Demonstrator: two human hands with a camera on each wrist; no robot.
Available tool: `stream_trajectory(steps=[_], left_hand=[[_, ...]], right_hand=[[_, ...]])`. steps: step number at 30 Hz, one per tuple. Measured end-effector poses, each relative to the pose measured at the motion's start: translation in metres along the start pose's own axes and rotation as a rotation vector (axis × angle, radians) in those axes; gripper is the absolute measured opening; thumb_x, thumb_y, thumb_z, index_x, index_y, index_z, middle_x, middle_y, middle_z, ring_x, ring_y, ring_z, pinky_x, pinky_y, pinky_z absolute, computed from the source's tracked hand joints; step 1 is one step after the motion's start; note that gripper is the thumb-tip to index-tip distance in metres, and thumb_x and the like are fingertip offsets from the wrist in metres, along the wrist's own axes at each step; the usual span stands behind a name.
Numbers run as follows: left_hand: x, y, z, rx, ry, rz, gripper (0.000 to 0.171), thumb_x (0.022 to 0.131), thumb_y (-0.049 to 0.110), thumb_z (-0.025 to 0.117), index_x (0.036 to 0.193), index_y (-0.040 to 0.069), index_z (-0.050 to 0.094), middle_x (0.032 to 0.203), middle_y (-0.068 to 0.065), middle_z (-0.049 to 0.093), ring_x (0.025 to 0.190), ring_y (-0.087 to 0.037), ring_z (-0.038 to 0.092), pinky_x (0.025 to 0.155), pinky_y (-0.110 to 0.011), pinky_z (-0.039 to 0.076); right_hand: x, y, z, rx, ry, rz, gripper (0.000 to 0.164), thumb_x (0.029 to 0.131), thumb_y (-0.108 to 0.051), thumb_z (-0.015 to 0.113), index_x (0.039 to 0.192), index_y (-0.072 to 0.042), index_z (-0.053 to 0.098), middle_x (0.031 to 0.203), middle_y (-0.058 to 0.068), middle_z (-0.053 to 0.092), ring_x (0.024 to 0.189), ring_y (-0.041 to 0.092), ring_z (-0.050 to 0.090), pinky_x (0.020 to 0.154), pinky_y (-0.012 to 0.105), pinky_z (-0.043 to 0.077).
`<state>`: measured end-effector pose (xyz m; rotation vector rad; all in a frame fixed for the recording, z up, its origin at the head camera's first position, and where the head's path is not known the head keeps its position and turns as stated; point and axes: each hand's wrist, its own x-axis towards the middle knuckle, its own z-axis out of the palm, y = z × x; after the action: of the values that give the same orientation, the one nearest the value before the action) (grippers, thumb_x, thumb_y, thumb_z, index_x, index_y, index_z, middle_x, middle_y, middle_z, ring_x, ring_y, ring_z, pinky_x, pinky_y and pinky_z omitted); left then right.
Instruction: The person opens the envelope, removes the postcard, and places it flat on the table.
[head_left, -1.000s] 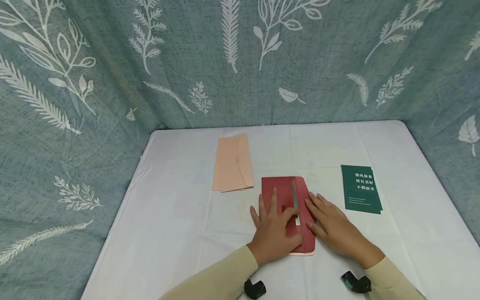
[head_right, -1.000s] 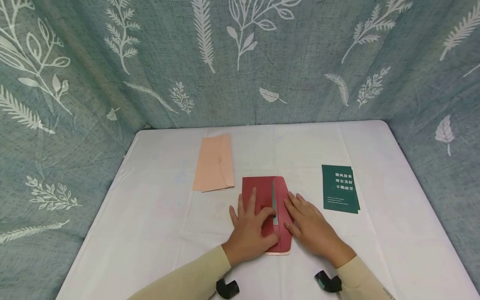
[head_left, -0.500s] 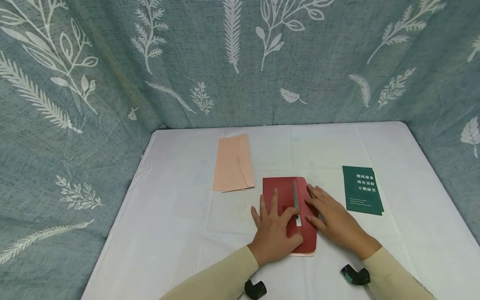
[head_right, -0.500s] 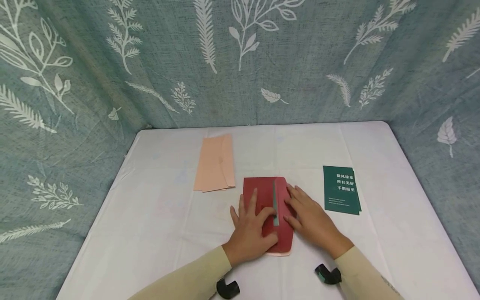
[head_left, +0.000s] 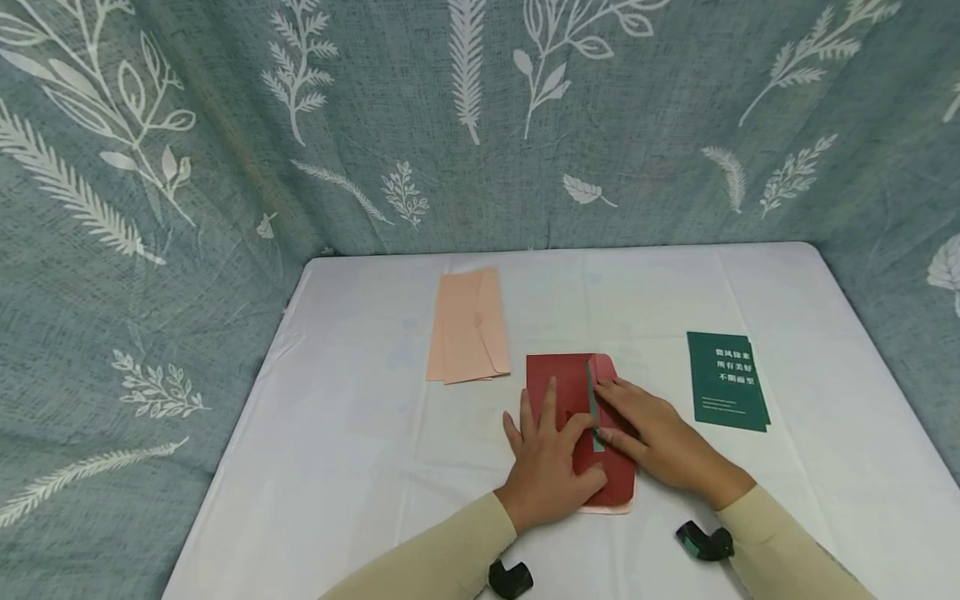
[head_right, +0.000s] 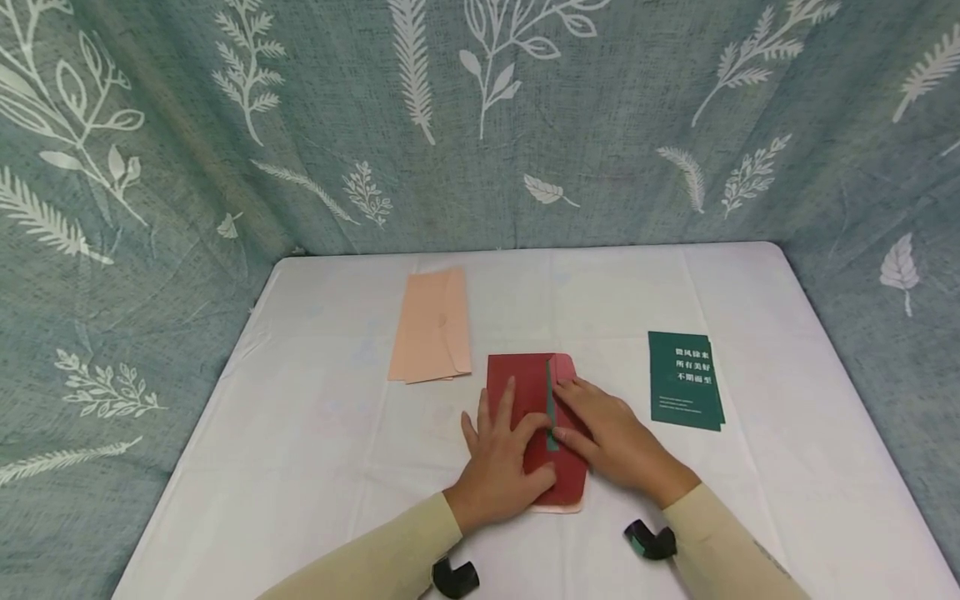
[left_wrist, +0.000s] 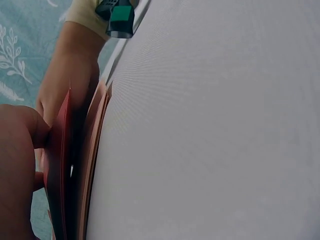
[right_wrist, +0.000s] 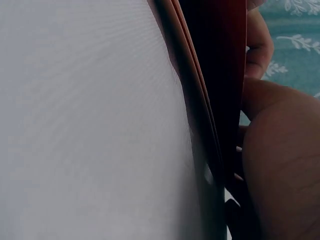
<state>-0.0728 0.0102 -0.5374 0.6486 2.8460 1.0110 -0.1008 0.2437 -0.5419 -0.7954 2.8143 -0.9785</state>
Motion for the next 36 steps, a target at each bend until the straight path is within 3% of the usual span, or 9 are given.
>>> stream_trajectory(steps=[4, 9, 18, 36], left_hand=[[0.000, 0.000, -0.001, -0.003, -0.009, -0.003, 0.049, 0.090, 0.036, 0.064, 0.138, 0.027, 0.065, 0.179, -0.018, 0.012, 0.158, -0.060, 0.000, 0.108, -0.090, 0.002], [0.000, 0.000, -0.001, -0.010, -0.014, -0.009, 0.049, 0.091, 0.036, 0.065, 0.139, 0.028, 0.064, 0.179, -0.017, 0.012, 0.158, -0.060, -0.001, 0.108, -0.090, 0.002], [0.000, -0.001, -0.001, -0.006, -0.012, -0.007, 0.048, 0.092, 0.036, 0.064, 0.139, 0.029, 0.064, 0.179, -0.018, 0.014, 0.158, -0.060, 0.000, 0.108, -0.090, 0.002], [0.001, 0.000, 0.000, -0.019, 0.001, -0.024, 0.042, 0.092, 0.035, 0.065, 0.134, 0.029, 0.063, 0.179, -0.017, 0.012, 0.158, -0.058, 0.002, 0.109, -0.089, 0.004]], right_hand=[[0.002, -0.002, 0.003, -0.059, -0.019, 0.007, 0.073, 0.106, -0.042, 0.073, 0.167, -0.012, 0.046, 0.172, 0.010, 0.039, 0.159, 0.038, 0.030, 0.116, 0.070, 0.031], [0.004, -0.005, 0.004, -0.119, -0.032, -0.006, 0.072, 0.106, -0.039, 0.073, 0.166, -0.011, 0.046, 0.174, 0.009, 0.035, 0.161, 0.038, 0.025, 0.112, 0.066, 0.034], [0.008, -0.008, 0.002, -0.136, -0.041, -0.033, 0.071, 0.104, -0.036, 0.075, 0.165, -0.011, 0.048, 0.170, 0.010, 0.042, 0.160, 0.038, 0.027, 0.111, 0.061, 0.036], [0.008, -0.011, 0.000, -0.201, -0.072, -0.023, 0.072, 0.105, -0.038, 0.074, 0.165, -0.009, 0.048, 0.170, 0.010, 0.042, 0.160, 0.038, 0.028, 0.115, 0.063, 0.036]])
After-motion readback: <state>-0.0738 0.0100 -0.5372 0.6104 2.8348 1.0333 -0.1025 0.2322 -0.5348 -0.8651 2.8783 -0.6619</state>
